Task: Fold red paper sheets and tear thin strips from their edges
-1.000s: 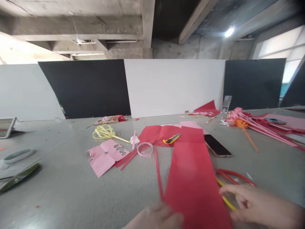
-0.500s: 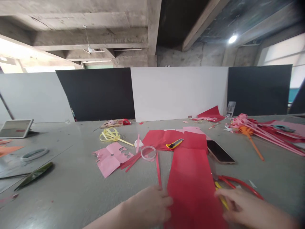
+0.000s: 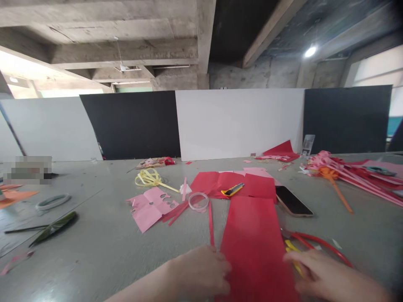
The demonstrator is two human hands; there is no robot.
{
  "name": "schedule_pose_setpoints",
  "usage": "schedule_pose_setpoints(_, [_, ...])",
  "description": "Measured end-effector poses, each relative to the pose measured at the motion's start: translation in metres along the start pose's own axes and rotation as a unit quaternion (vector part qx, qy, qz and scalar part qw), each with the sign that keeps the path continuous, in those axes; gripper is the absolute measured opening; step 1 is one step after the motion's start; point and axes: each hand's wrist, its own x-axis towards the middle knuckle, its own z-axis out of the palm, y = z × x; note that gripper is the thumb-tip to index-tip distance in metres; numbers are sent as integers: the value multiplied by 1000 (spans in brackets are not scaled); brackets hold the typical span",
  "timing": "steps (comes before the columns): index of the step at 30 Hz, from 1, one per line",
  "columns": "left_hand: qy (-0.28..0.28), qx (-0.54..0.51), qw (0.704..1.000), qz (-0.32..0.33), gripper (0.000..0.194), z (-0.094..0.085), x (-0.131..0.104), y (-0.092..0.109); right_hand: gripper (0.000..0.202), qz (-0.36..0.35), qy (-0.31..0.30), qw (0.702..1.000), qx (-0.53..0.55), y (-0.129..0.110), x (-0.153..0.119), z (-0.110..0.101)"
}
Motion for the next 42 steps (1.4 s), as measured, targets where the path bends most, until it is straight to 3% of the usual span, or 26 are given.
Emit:
schedule_pose_setpoints(4, [48,-126,989,-52,30,4,-6,-23,35,-5,-38,999,31,-2,-1,-2])
schedule_pose_setpoints(7, [72,-138,982,-106,46,15,-8,-51,37,-4,-44,999,29,-4,-1,-4])
schedule_pose_setpoints(11, [67,-172,978,-101,35,31,-6,-76,37,-8,-45,999,20,-5,0,-5])
schedule_pose_setpoints(15, [47,-209,973,-89,25,32,-5,-81,34,-12,-42,999,28,-6,0,-5])
schedule_pose_setpoints(21, [-10,-269,960,-82,29,21,-7,-81,32,-14,-41,998,34,-12,-2,-8])
schedule_pose_setpoints(26, [-56,-335,935,-102,3,24,-6,-84,31,-13,-41,999,28,-15,-2,-9])
schedule_pose_setpoints(30, [-54,-432,893,-117,1,-5,-25,-90,31,-19,-47,999,14,-11,-1,-7])
schedule_pose_setpoints(33, [40,-483,858,-169,7,-45,-55,-100,27,-36,-47,998,0,-8,0,-5])
schedule_pose_setpoints(36, [217,-493,810,-235,14,-72,-88,-115,23,-41,8,998,-42,-14,5,-2])
schedule_pose_setpoints(39, [385,-461,739,-305,17,-67,-106,-133,26,-37,148,983,-99,-33,16,-2])
schedule_pose_setpoints(42, [421,-439,694,-386,17,-36,-104,-151,32,-94,212,962,-143,-63,31,-4])
